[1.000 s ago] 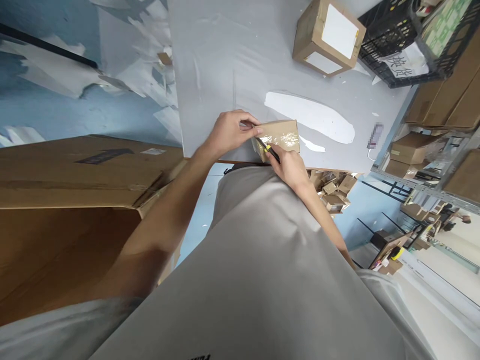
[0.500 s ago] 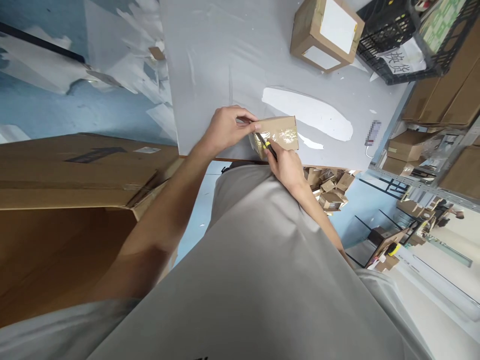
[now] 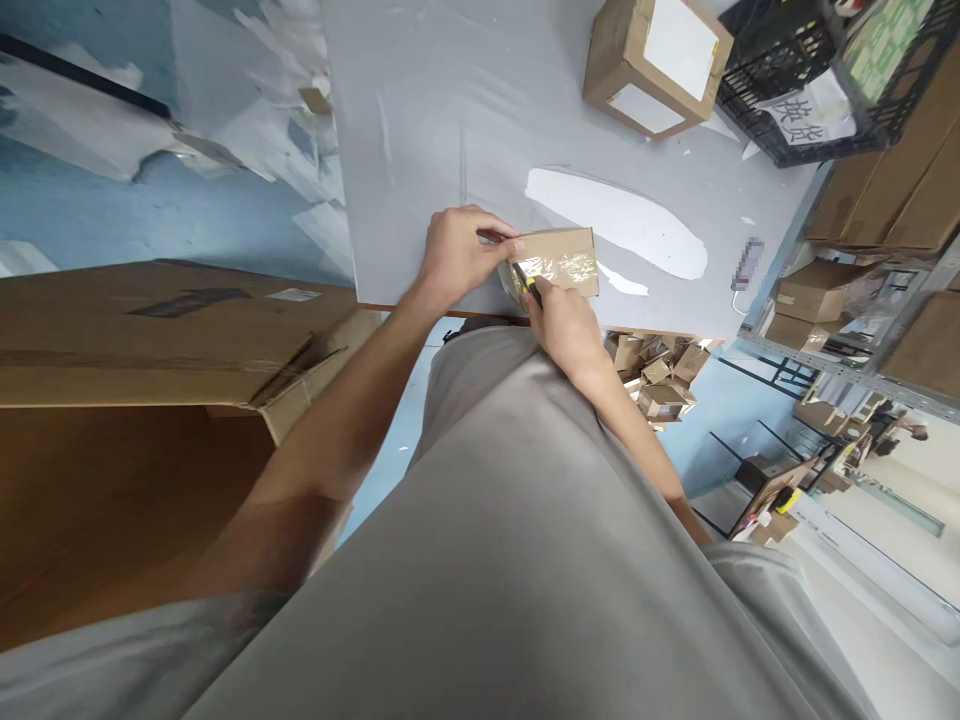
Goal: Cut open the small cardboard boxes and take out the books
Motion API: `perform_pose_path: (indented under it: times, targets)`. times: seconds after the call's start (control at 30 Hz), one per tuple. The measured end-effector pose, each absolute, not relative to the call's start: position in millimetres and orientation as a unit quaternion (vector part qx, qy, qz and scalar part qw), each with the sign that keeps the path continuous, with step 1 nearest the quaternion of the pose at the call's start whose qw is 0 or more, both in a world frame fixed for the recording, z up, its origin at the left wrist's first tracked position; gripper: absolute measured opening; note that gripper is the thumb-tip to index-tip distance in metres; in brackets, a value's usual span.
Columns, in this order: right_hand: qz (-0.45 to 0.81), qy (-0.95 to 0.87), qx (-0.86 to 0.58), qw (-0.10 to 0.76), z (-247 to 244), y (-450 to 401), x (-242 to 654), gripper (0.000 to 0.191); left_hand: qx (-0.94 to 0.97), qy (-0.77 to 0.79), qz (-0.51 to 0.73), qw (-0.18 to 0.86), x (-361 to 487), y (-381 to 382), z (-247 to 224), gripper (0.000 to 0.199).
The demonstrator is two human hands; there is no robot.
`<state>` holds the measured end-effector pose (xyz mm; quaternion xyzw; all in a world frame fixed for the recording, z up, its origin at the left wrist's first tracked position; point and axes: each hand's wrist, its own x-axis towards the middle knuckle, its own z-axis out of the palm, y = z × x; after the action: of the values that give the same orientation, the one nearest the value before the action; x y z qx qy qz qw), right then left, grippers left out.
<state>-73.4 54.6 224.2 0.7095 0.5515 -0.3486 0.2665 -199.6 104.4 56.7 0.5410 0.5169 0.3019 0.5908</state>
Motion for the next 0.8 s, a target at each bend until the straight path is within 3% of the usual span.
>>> perform_pose_path:
  times: [0.13, 0.53, 0.8]
  targets:
    - [-0.354, 0.531, 0.707, 0.305, 231, 50, -77, 0.041, 0.549, 0.531, 0.301, 0.571, -198, 96, 57, 0.012]
    - [-0.354, 0.529, 0.713, 0.296, 228, 41, -83, 0.041, 0.549, 0.556, 0.295, 0.550, -195, 92, 54, 0.011]
    - [-0.355, 0.538, 0.723, 0.247, 225, 27, -72, 0.047, 0.564, 0.543, 0.269, 0.561, -200, 94, 57, 0.016]
